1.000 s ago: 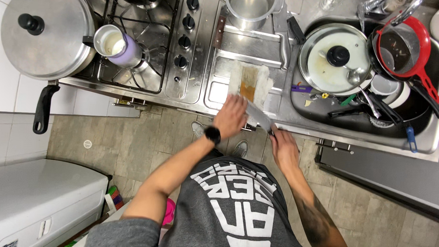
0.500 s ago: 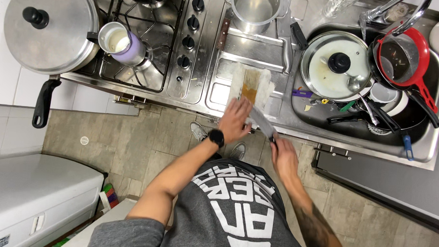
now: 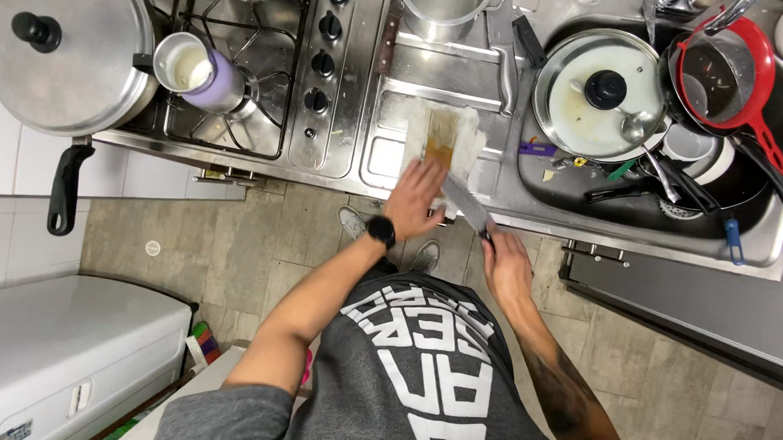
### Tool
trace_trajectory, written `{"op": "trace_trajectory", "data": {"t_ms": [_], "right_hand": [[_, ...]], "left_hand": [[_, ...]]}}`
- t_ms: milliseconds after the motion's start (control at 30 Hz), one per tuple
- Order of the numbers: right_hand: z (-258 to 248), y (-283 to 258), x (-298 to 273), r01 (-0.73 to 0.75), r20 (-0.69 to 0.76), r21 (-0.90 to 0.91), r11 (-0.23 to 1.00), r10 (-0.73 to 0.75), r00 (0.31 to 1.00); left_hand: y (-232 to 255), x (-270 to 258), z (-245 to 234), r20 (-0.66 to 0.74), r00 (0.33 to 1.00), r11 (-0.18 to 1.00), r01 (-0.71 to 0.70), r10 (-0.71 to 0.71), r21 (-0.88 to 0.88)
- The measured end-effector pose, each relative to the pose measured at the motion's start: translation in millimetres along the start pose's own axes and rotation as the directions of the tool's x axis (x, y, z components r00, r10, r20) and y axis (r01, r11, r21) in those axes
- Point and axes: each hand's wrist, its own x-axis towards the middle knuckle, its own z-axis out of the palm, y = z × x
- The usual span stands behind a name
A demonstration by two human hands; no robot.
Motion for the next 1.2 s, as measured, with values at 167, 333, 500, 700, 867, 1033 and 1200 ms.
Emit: {"op": "trace_trajectory", "data": {"t_ms": [167,333,500,700,867,1033,1200], "right_hand": [[-15,1,-9,0.006,0.031,-0.058,0.998,-0.004,0.999],[0,9,37,0.056,-0.023,-0.064,0.996,-0.058,0.998],[-7,12,22,0.061,0.054,-0.047,0.997,-0.058,0.997],[-10,21,18,0.081,0.041,-0.053,0.995,-0.079,0.996],[-6,20,62,0.111,0.020,-0.059,0.992,-0.110,0.994],[-27,13,27,0.122,0.063,-0.041,0.992,-0.120,0.991],[-37,1,18,0.055,0.046,-0.023,0.998,-0.054,0.997]], "left_hand": [[12,-18,8,0.021,1.000,0.999,0.004,-0.005,0.054],[-7,12,-5,0.037,0.996,0.992,0.079,-0.083,0.102],[11,6,-4,0.125,0.981,0.977,0.129,-0.151,0.168],[35,-2,0,-0.003,0.993,0.938,0.109,-0.114,0.329],[11,22,-6,0.027,0.979,0.941,0.188,-0.203,0.280],[41,9,-14,0.002,0.982,0.964,0.183,-0.186,0.192],[48,-1,-10,0.065,0.977,0.965,0.187,-0.201,0.184]]}}
